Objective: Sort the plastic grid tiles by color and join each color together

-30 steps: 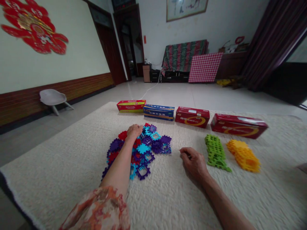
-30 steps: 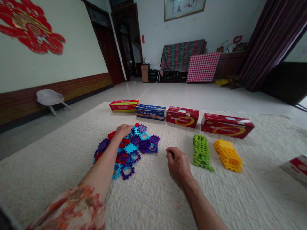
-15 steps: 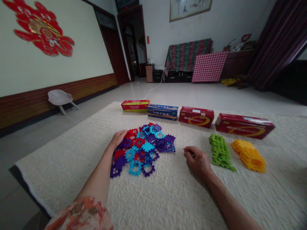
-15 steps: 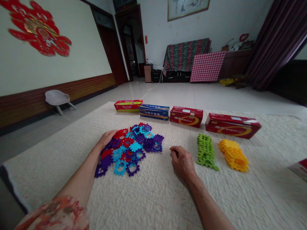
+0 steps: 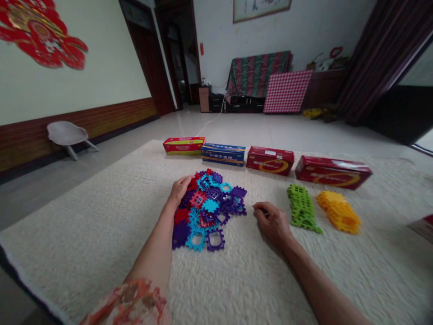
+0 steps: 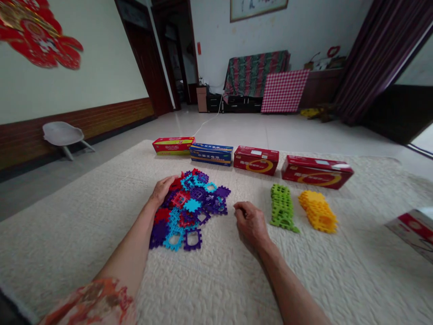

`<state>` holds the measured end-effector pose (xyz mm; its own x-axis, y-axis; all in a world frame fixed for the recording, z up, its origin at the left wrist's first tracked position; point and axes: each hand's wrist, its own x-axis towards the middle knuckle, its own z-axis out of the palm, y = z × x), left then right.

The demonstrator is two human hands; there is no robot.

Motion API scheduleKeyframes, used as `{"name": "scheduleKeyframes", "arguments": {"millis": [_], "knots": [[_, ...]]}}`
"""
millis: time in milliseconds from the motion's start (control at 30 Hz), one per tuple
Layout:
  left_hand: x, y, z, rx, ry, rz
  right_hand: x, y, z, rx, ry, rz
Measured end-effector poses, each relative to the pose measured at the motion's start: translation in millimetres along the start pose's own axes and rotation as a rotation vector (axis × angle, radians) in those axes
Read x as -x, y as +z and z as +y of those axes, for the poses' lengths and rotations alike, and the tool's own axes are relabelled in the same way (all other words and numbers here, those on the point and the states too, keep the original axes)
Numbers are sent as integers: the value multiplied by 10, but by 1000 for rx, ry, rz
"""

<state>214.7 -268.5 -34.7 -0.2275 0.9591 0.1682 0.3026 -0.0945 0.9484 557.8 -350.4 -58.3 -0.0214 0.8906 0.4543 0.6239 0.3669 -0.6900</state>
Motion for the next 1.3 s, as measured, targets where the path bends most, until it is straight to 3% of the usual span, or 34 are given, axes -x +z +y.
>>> {"name": "scheduleKeyframes", "arguments": {"millis": [167, 333, 600, 800, 1200, 1300], "knots": [[6, 28, 39, -223, 42, -59, 5, 6, 0, 5, -10, -4], [-11, 28, 134, -492, 134, -28, 6, -10, -66, 33, -121, -32], [-26, 87, 220, -758, 186, -142, -14, 24, -97, 142, -167, -84], [-37, 112, 288, -759, 88, -71, -34, 27, -129, 184, -167, -78], [-25, 80, 531, -693, 98, 199, -40, 60, -64, 176, -168, -61], [14, 115, 620, -621, 154, 186, -40, 56, -75, 167, -162, -63]]}}
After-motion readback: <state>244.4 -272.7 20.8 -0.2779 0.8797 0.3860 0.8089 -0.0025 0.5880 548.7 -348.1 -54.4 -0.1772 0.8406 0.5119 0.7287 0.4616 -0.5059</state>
